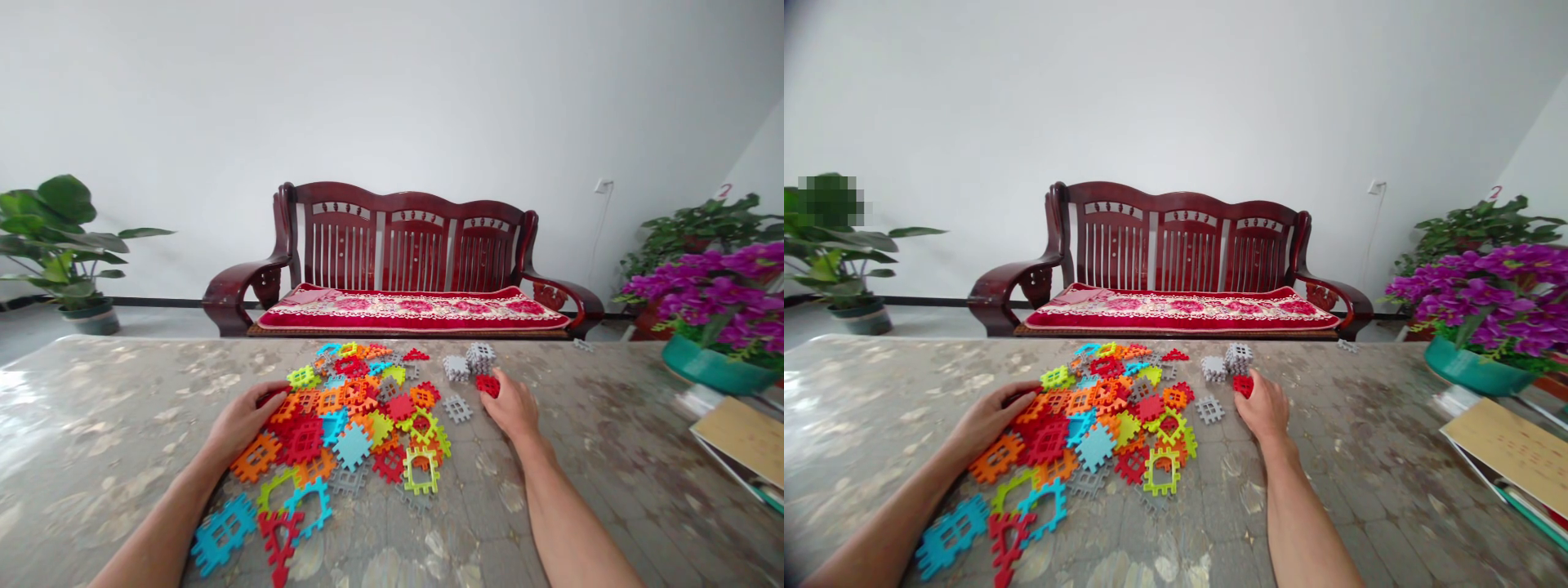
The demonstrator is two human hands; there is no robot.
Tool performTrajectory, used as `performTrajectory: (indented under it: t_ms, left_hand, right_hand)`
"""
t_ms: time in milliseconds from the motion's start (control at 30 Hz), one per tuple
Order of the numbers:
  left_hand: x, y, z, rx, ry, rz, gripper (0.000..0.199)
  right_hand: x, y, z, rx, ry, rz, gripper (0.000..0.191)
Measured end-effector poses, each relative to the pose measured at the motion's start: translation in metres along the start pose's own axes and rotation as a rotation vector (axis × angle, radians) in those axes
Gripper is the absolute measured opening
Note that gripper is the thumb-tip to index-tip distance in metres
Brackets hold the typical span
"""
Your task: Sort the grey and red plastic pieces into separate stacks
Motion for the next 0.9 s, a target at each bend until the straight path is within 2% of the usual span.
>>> performTrajectory:
  t_ms: [300, 633, 900]
  left_hand:
    - [-0.004, -0.002, -0.006, -0.001, 0.0, -0.033, 0.06]
    - [-0.006, -0.005, -0.013, 0.0, 0.006, -0.046, 0.061]
    - [-0.003, -0.003, -0.007, -0.007, -0.005, -0.02, 0.058]
  right_hand:
    - [-0.006, -0.002, -0.005, 0.016, 0.03, -0.057, 0.053]
    - [-0.008, -0.001, -0.004, 0.071, -0.072, -0.018, 0.052]
    - [-0.007, -0.001, -0.006, 0.066, -0.066, -0.022, 0.051]
Point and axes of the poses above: each hand's wrist, its own y-axis away from the middle knuckle, its own x-axis out of the back of the hand, z = x × y, the point moved 9 cm from there along -y, towards the middle knuckle, and after that the axes turned 15 degrees about -z, right-handed, at the moved point
